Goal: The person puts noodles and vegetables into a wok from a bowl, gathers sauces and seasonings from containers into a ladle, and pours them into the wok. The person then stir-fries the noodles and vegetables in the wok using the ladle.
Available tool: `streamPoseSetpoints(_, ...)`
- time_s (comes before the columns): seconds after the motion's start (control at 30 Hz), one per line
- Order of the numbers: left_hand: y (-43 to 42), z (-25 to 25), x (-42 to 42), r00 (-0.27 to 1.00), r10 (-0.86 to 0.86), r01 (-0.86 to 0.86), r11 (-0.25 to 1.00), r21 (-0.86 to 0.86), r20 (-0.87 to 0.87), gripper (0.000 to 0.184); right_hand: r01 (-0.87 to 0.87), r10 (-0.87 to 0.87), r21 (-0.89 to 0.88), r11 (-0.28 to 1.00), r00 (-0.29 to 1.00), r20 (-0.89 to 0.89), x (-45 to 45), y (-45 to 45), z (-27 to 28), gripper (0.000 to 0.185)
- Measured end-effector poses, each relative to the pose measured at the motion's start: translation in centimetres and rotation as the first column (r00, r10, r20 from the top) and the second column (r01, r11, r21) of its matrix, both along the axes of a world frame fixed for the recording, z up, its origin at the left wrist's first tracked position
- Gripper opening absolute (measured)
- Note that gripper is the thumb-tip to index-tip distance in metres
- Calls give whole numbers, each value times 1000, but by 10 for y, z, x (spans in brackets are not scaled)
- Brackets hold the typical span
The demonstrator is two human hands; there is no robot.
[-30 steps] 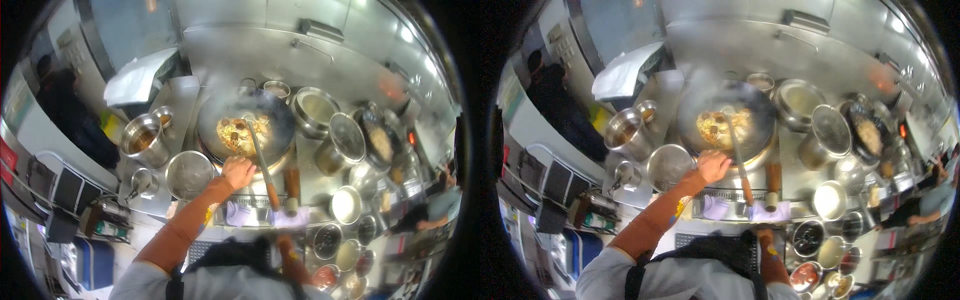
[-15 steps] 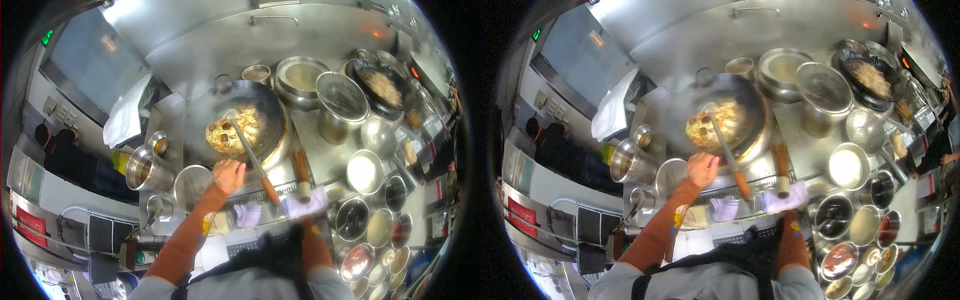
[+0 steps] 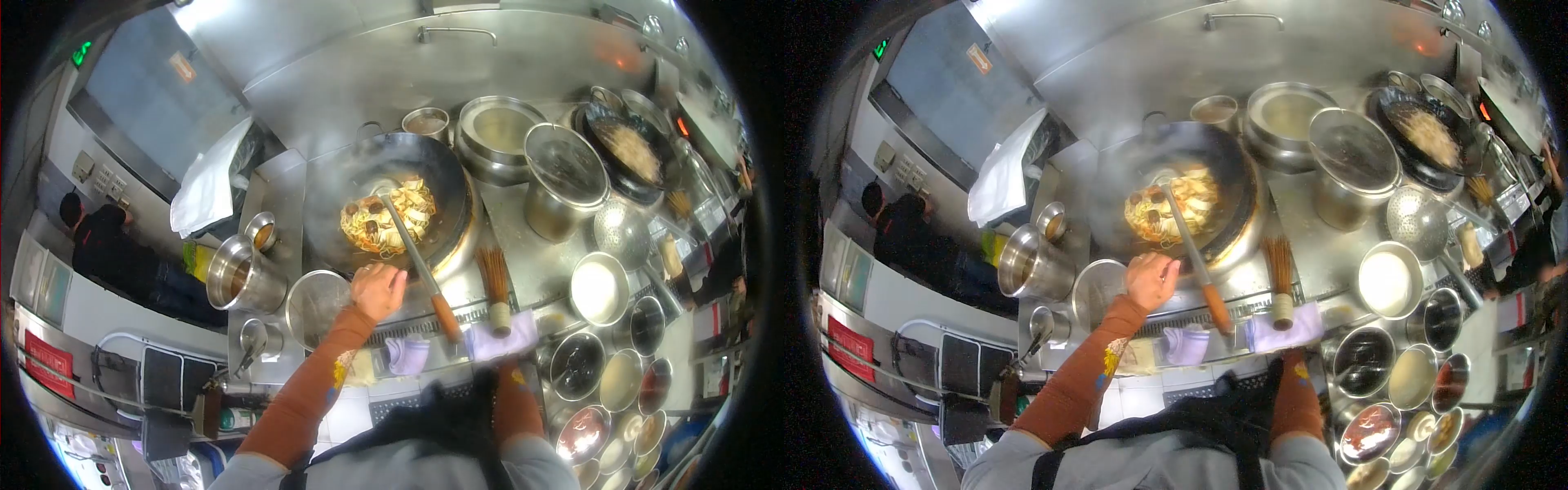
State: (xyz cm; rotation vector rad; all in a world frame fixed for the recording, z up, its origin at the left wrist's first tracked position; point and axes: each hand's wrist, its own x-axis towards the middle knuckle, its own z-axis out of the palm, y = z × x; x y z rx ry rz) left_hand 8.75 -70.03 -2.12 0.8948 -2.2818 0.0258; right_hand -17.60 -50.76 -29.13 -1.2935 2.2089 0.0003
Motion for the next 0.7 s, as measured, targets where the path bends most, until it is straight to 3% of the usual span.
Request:
streamPoseSetpoints(0.6,-1,-3,1,999,-30,30,999,-21,-17,15,-9,9,-29,1000,1000,-19,-16,6,2,30)
streamPoseSetpoints(0.67,-4,1,1,1000,-26,26,1000,-9,-9,16,-116,126,-96,989,986,110,18,26,14,30)
streamPoseSetpoints(0.7,-5,0,1,1000,-20,20,1000,-11,-14,17,-182,210,-132,975,944,256,40,43,30,30)
